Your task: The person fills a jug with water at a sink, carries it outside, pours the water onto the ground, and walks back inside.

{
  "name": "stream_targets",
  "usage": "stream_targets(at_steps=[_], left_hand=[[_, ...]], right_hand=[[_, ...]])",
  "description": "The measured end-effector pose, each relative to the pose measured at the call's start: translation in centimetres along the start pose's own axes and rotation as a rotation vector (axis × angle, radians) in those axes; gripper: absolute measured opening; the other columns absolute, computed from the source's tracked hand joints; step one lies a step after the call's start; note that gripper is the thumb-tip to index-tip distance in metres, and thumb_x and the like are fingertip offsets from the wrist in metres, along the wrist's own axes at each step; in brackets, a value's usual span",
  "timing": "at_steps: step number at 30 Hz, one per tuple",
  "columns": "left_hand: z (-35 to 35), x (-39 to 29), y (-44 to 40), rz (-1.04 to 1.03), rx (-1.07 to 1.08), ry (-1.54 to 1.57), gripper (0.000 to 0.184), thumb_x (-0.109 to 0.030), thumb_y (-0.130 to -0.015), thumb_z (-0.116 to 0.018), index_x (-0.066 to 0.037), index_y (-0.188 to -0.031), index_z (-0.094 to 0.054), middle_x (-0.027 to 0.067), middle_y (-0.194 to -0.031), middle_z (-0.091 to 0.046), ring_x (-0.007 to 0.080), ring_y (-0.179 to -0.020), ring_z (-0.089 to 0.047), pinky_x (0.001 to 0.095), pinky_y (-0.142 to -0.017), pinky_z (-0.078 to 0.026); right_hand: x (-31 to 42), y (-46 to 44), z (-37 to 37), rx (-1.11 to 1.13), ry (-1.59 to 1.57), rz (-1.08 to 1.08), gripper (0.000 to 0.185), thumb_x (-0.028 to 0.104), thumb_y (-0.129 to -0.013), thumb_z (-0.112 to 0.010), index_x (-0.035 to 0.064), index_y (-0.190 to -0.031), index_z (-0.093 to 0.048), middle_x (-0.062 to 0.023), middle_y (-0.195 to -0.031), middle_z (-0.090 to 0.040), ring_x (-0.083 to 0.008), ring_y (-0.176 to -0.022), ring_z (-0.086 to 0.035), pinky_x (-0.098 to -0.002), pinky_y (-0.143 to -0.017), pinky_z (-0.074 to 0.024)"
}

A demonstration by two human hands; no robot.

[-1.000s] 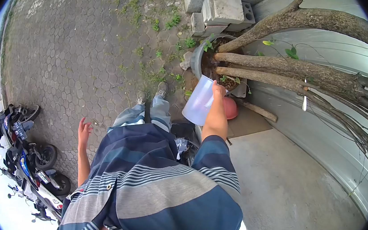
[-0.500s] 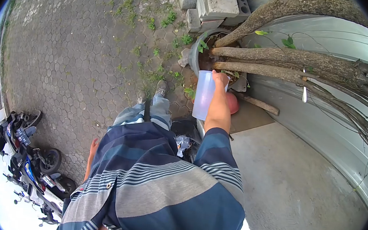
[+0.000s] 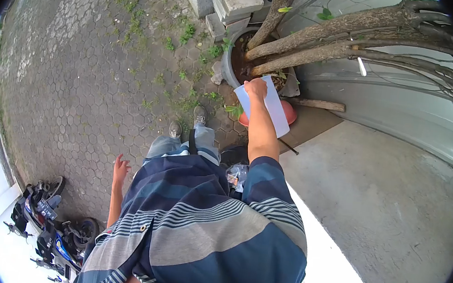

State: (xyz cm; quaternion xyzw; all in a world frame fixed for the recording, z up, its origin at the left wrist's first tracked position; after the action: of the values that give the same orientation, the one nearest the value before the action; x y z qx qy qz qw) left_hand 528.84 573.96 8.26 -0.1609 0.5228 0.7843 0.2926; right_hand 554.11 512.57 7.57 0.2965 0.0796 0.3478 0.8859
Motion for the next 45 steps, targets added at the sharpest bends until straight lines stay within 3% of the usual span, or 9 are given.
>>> stream_targets(at_steps=[8,10,17,22,24,25,28,41,45], left_hand=[[-4.9,-16.4,-7.3,-0.434,0.342,-0.106,0.053,-0.013,-0.088,-0.056,-0.008,-0.138,-0.039,0.0134,-0.099,-0.063,0.0169,-0.075,-0.062,0.0297,-0.066,-0.050],[-8.0,-20.9,-6.4,-0.484,0.537,-0.148,0.055,-0.019,-0.090,-0.059,-0.005,-0.138,-0.038,0.0130,-0.099,-0.063,0.0169,-0.078,-0.062,0.0291,-0.066,-0.051],[-17.2,-28.4,7.0,-0.491,1.187,-0.475,0.075,-0.052,-0.089,-0.058,-0.001,-0.138,-0.034,0.0128,-0.091,-0.064,0.0151,-0.072,-0.060,0.0272,-0.065,-0.050],[-19.7,-22.1,11.1,-0.776,1.425,-0.642,0.048,-0.038,-0.088,-0.056,-0.005,-0.123,-0.049,0.0113,-0.085,-0.065,0.0157,-0.064,-0.061,0.0346,-0.052,-0.049],[-18.6,-20.3,13.5,-0.898,1.449,-0.850,0.039,-0.028,-0.086,-0.051,-0.005,-0.117,-0.053,0.0180,-0.088,-0.064,0.0265,-0.066,-0.064,0.0413,-0.058,-0.051],[-18.3,-19.1,14.9,-1.051,1.389,-0.937,0.040,-0.023,-0.083,-0.048,-0.001,-0.116,-0.052,0.0235,-0.090,-0.063,0.0397,-0.072,-0.063,0.0498,-0.067,-0.049],[-17.6,-15.2,18.3,-1.276,1.498,-0.861,0.040,-0.023,-0.083,-0.048,-0.002,-0.116,-0.052,0.0237,-0.089,-0.064,0.0456,-0.077,-0.060,0.0541,-0.073,-0.047],[-11.8,6.5,37.6,-1.504,1.654,-1.067,0.042,-0.023,-0.079,-0.048,-0.009,-0.119,-0.055,0.0242,-0.078,-0.064,0.0442,-0.074,-0.060,0.0542,-0.071,-0.047],[-9.9,14.5,45.3,-1.529,1.751,-1.047,0.042,-0.021,-0.078,-0.050,-0.012,-0.118,-0.056,0.0233,-0.076,-0.063,0.0430,-0.068,-0.060,0.0543,-0.066,-0.046]], right_hand=[[-9.1,13.3,-2.0,-0.502,-0.262,-0.142,0.053,0.050,-0.070,-0.067,-0.0007,-0.086,-0.070,-0.0216,-0.091,-0.068,-0.0374,-0.087,-0.066,-0.0428,-0.077,-0.0519],[-11.1,19.4,-3.3,-0.578,-0.654,-0.046,0.044,0.040,-0.072,-0.066,-0.0029,-0.080,-0.065,-0.0216,-0.081,-0.067,-0.0351,-0.077,-0.065,-0.0419,-0.070,-0.0485],[-11.6,41.6,-9.9,-0.724,-1.226,-0.064,0.032,0.016,-0.072,-0.064,-0.0043,-0.095,-0.066,-0.0080,-0.070,-0.064,-0.0115,-0.066,-0.057,-0.0285,-0.064,-0.0449],[-8.9,55.5,-15.2,-0.795,-1.303,-0.246,0.030,0.009,-0.071,-0.061,-0.0043,-0.097,-0.067,-0.0030,-0.082,-0.065,-0.0094,-0.074,-0.055,-0.0251,-0.069,-0.0433],[-8.7,59.6,-18.4,-0.829,-1.327,-0.365,0.030,0.010,-0.071,-0.063,-0.0043,-0.097,-0.067,-0.0051,-0.081,-0.064,-0.0108,-0.073,-0.055,-0.0265,-0.067,-0.0442],[-9.0,61.5,-20.0,-0.834,-1.328,-0.463,0.030,0.011,-0.071,-0.066,-0.0044,-0.097,-0.067,-0.0072,-0.080,-0.064,-0.0123,-0.071,-0.056,-0.0278,-0.066,-0.0451],[-9.6,65.9,-23.1,-0.842,-1.476,-0.596,0.032,0.022,-0.082,-0.067,-0.0058,-0.098,-0.067,-0.0120,-0.080,-0.069,-0.0135,-0.072,-0.062,-0.0289,-0.068,-0.0487],[-18.8,88.1,-37.4,-0.530,-1.228,-0.818,0.042,0.034,-0.087,-0.063,-0.0075,-0.088,-0.067,-0.0214,-0.077,-0.068,-0.0270,-0.071,-0.068,-0.0356,-0.066,-0.0500],[-22.2,96.0,-41.7,-0.746,-1.268,-0.818,0.045,0.038,-0.090,-0.055,-0.0059,-0.089,-0.066,-0.0236,-0.076,-0.066,-0.0369,-0.072,-0.066,-0.0424,-0.064,-0.0482]])
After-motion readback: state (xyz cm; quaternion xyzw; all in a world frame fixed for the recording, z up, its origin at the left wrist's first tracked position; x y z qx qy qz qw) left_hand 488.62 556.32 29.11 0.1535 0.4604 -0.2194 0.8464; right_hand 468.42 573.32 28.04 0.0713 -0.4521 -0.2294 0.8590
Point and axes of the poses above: each hand's wrist, its own y-axis away from the middle knuckle, its own z-axis out of the back of the hand, x = y × z, the point moved 4 cm from there along -y, towards the middle knuckle
